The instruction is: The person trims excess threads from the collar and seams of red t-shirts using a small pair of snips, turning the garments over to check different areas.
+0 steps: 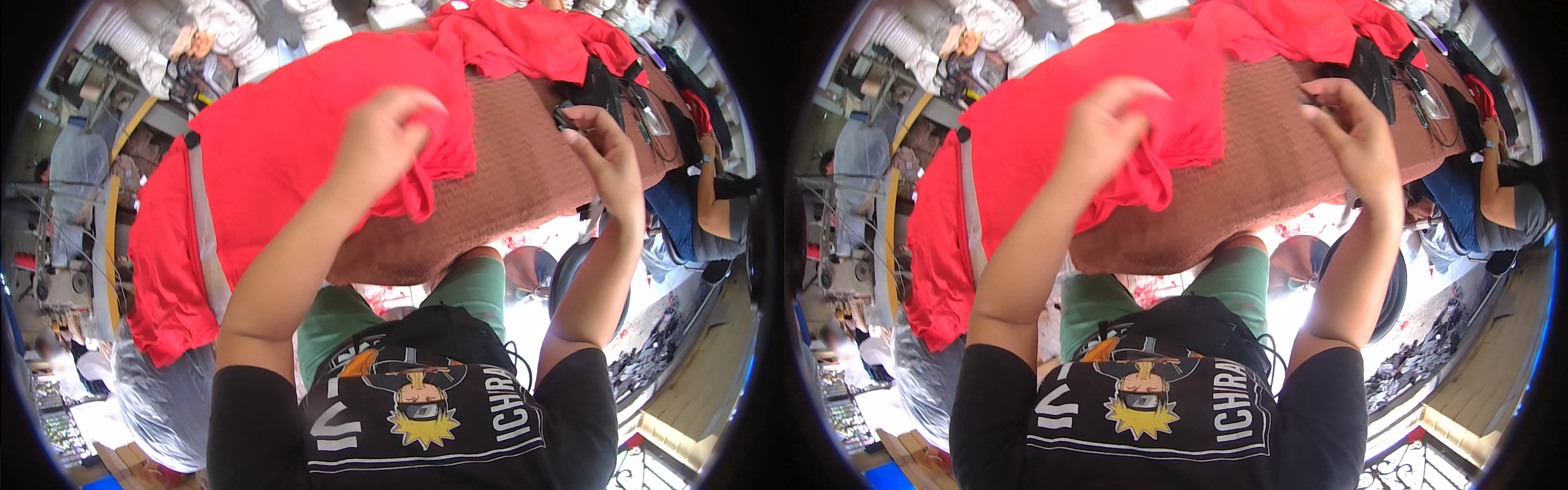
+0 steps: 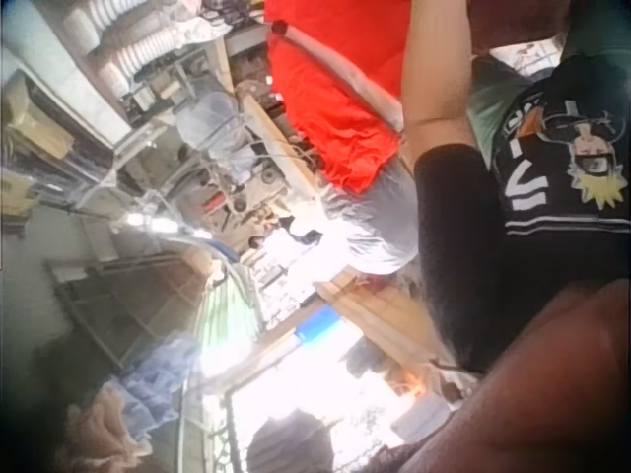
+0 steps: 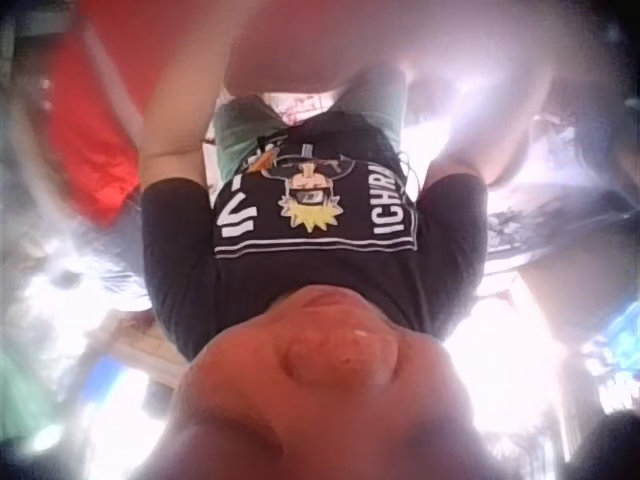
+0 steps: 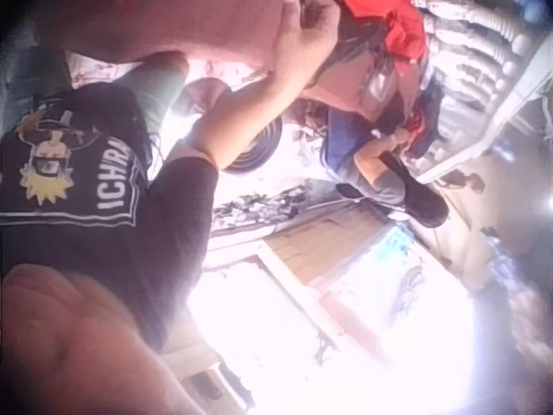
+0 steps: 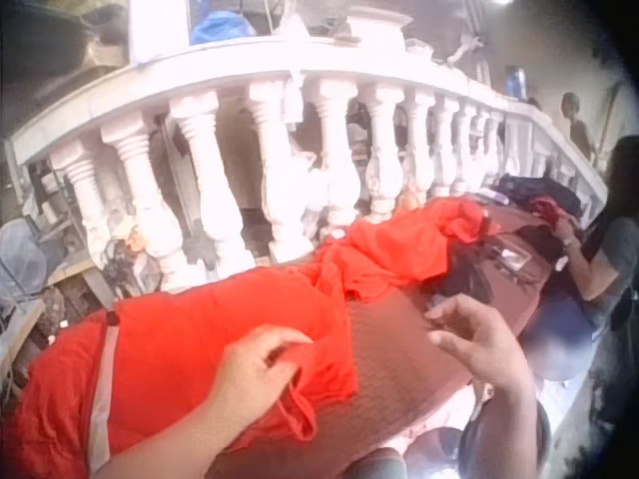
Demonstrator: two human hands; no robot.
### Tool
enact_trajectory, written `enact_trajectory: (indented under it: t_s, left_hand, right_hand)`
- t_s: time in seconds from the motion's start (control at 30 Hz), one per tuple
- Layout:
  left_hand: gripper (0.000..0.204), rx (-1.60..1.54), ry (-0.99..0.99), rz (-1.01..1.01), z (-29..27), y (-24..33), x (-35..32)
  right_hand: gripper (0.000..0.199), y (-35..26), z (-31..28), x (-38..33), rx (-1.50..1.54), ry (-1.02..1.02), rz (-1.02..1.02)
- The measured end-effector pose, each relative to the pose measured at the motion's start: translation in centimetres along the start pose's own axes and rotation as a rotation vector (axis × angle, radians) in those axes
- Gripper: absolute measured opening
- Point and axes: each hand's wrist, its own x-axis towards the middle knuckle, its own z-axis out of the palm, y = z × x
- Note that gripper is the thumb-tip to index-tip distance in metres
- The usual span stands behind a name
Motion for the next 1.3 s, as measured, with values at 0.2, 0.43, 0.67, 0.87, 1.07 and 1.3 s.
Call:
enact_trajectory:
  t_s: [0.2,0.43,0.67,0.87,1.07,1.3]
  left_hand:
    - [0.012,-0.507,0.310,-0.051,-4.8,3.3,3.6]
    - [0.015,-0.475,0.314,-0.085,-4.2,2.0,3.6]
    - [0.019,-0.334,0.664,-0.092,-8.8,5.1,-1.1]
    - [0.019,0.332,-0.616,-0.572,-8.8,0.3,-11.6]
    - [0.030,0.161,-0.230,-0.338,-7.6,0.7,-8.2]
    - [0.027,0.158,-0.372,-0.295,-1.2,-3.5,-4.7]
  right_hand:
    - [0.018,-0.7,6.8,0.4,0.083,0.077,-0.019]
    - [0.026,-2.8,15.8,-1.1,0.123,-0.117,0.081]
    - [0.014,-5.4,10.4,-0.4,-0.043,0.444,-0.166]
    - [0.035,-1.8,5.6,-3.7,-0.694,-0.294,0.004]
    - [0.035,-4.6,6.1,-3.4,-0.500,-0.285,0.146]
    - [0.033,-3.6,11.9,-3.3,-0.397,-0.358,-0.075]
